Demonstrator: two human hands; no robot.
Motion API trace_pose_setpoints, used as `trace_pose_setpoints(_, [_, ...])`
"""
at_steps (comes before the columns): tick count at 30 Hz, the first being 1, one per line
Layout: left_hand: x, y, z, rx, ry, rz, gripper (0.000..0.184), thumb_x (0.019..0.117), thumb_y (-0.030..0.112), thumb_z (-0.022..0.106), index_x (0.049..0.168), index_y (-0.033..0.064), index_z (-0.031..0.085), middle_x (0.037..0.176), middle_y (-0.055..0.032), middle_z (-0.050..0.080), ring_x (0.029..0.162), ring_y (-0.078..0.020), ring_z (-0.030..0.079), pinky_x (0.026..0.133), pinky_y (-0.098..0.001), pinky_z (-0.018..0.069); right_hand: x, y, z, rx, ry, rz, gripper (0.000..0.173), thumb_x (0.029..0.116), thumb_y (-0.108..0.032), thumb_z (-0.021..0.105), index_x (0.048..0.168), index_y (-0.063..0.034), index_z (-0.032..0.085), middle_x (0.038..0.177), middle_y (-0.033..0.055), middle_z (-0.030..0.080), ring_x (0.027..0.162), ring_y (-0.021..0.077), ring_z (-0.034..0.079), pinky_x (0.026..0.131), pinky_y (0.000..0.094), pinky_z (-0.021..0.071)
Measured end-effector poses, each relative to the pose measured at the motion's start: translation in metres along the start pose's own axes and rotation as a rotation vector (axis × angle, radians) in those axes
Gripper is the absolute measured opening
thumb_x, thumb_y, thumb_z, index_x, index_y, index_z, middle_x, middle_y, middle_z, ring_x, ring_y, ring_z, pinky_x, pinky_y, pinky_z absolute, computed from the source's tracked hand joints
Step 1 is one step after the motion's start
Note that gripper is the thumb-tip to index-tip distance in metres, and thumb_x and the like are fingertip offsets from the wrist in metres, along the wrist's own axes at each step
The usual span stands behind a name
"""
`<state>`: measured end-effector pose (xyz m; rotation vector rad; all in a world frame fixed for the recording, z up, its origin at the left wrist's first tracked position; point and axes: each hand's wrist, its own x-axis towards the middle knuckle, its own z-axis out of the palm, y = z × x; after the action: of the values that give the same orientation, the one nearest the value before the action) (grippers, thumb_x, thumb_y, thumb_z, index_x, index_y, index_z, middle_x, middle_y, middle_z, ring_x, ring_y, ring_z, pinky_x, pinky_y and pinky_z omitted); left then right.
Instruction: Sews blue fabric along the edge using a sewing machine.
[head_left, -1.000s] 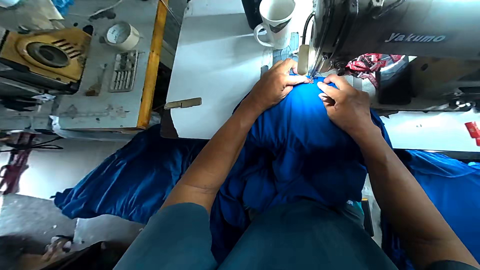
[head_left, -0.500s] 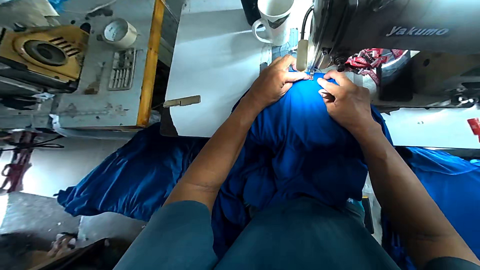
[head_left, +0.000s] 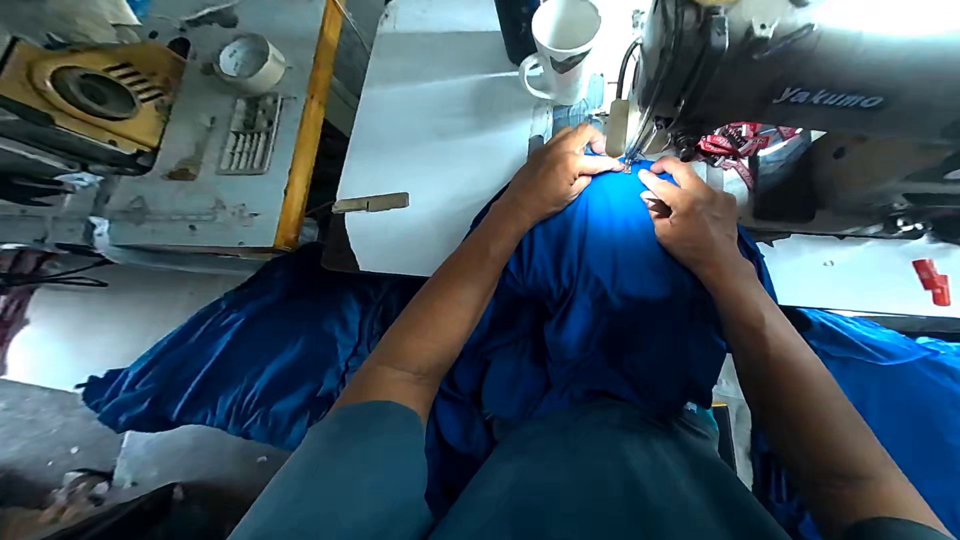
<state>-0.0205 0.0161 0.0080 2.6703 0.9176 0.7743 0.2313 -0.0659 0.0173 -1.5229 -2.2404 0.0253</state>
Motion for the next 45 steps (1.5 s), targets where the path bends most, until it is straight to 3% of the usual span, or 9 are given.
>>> trace_pose_setpoints(45, [0.0009, -0.0020, 0.0029, 0.038, -0.017, -0.032, 0.044, 0.1009, 0.010, 0.048, 0.128, 0.0321, 0.074, 0.127, -0.0066, 0.063, 0.118, -0.0249, 0.057, 0.100, -0.0391, 0.0486, 0.0014, -0.0001, 0.0020, -0.012, -0.012, 0.028, 0.036, 0.1036, -0.027, 0.053, 0.135, -0.0208, 0.070, 0.139, 0.0048, 0.064, 0.096, 0.0275, 0.071, 0.068, 0.0490, 0.0566])
